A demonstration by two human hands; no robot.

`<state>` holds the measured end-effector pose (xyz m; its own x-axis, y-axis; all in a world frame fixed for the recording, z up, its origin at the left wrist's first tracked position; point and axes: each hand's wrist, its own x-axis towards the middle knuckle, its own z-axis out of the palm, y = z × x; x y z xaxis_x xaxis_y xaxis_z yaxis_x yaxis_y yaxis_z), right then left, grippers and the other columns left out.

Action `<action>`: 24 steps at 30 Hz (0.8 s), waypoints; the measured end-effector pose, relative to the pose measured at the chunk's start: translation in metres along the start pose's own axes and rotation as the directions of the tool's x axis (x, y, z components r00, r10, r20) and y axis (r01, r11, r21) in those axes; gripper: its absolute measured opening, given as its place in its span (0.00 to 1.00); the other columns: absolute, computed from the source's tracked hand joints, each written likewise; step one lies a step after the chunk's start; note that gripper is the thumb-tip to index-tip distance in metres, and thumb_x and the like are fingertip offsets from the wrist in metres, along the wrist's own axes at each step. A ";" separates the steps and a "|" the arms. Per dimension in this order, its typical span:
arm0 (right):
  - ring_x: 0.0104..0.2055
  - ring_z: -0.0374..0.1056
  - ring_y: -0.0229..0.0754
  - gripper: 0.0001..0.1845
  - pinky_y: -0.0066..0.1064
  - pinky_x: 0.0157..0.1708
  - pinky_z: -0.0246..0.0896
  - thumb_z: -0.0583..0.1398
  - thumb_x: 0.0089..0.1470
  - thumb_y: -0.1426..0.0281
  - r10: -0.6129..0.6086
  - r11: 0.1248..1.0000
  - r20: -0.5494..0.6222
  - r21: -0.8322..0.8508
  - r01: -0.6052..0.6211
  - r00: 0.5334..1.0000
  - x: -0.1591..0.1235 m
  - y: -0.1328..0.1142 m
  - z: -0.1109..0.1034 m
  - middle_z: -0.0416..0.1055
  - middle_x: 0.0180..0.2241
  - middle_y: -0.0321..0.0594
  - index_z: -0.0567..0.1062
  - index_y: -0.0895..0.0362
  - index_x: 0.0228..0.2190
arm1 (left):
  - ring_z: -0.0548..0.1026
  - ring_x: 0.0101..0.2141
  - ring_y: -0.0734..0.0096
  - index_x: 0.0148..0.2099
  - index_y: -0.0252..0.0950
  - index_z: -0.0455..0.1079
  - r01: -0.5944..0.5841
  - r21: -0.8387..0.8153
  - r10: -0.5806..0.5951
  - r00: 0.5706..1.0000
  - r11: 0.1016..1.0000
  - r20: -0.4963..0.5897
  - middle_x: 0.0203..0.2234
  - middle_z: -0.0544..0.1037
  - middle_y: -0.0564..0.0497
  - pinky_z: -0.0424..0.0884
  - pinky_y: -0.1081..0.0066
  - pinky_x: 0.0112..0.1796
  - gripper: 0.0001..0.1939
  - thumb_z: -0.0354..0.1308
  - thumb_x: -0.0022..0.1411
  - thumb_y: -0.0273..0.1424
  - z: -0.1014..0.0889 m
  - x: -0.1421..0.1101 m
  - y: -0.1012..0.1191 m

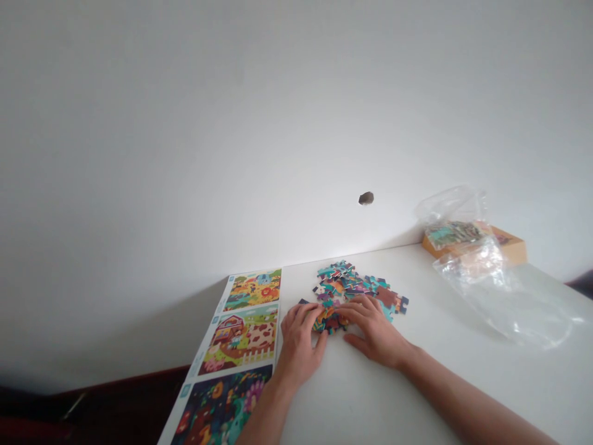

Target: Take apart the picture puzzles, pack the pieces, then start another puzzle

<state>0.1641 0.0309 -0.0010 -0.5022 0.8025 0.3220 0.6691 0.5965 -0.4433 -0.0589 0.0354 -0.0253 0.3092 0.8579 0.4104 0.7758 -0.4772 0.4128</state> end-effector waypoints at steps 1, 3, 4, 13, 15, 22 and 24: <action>0.55 0.59 0.51 0.25 0.47 0.56 0.50 0.60 0.56 0.67 0.011 1.000 -0.008 -0.008 -0.011 1.000 0.000 0.001 0.002 0.71 0.53 0.41 0.67 0.49 0.55 | 0.66 0.54 0.55 0.56 0.41 0.68 0.004 -0.002 -0.004 1.000 1.000 -0.012 0.51 0.72 0.46 0.63 0.53 0.54 0.22 0.54 0.59 0.25 0.000 0.000 -0.001; 0.54 0.60 0.50 0.21 0.46 0.56 0.51 0.59 0.57 0.67 0.031 0.999 -0.024 -0.027 -0.032 0.999 0.000 0.003 0.004 0.73 0.50 0.41 0.69 0.49 0.53 | 0.67 0.53 0.56 0.55 0.40 0.68 0.020 0.004 -0.020 0.999 1.000 -0.044 0.50 0.72 0.46 0.64 0.54 0.54 0.22 0.53 0.58 0.23 0.000 0.001 -0.002; 0.53 0.61 0.50 0.20 0.46 0.56 0.52 0.59 0.57 0.67 0.039 0.999 -0.030 -0.036 -0.040 0.999 0.001 0.004 0.004 0.73 0.50 0.42 0.70 0.49 0.52 | 0.67 0.52 0.56 0.54 0.40 0.68 0.027 0.010 -0.027 0.998 1.000 -0.061 0.50 0.72 0.45 0.64 0.54 0.54 0.23 0.52 0.57 0.22 0.000 0.001 -0.003; 0.58 0.57 0.52 0.16 0.49 0.58 0.49 0.60 0.58 0.62 0.030 0.998 -0.019 -0.046 -0.031 0.999 0.001 0.002 0.006 0.71 0.53 0.37 0.73 0.46 0.49 | 0.61 0.57 0.50 0.55 0.44 0.69 0.002 0.057 -0.002 1.000 0.998 -0.009 0.57 0.69 0.49 0.61 0.47 0.56 0.21 0.57 0.58 0.28 0.000 -0.002 -0.002; 0.55 0.60 0.50 0.11 0.48 0.56 0.52 0.60 0.59 0.63 0.033 0.999 -0.037 -0.031 -0.034 0.999 0.002 0.002 0.007 0.74 0.49 0.37 0.75 0.47 0.44 | 0.62 0.56 0.51 0.55 0.44 0.69 0.006 0.049 -0.006 1.000 0.999 -0.005 0.55 0.72 0.50 0.61 0.47 0.55 0.22 0.58 0.58 0.27 0.001 -0.002 -0.003; 0.47 0.65 0.47 0.08 0.43 0.48 0.60 0.59 0.60 0.63 0.064 0.996 -0.114 0.063 -0.057 0.991 0.003 0.006 0.016 0.75 0.42 0.41 0.77 0.50 0.38 | 0.66 0.52 0.53 0.54 0.43 0.70 0.038 -0.023 -0.038 0.999 0.999 -0.021 0.52 0.75 0.49 0.65 0.50 0.53 0.22 0.62 0.56 0.27 0.001 0.002 -0.003; 0.46 0.65 0.47 0.08 0.42 0.47 0.60 0.59 0.60 0.63 0.065 0.995 -0.124 0.086 -0.054 0.990 0.003 0.006 0.017 0.75 0.41 0.41 0.77 0.50 0.36 | 0.66 0.52 0.53 0.54 0.43 0.69 0.048 -0.033 -0.048 0.999 0.998 -0.023 0.51 0.75 0.50 0.65 0.50 0.53 0.23 0.62 0.55 0.26 0.001 0.003 -0.003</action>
<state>0.1578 0.0369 -0.0167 -0.3859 0.8340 0.3942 0.6453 0.5495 -0.5307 -0.0595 0.0392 -0.0262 0.2587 0.8753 0.4086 0.7711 -0.4419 0.4584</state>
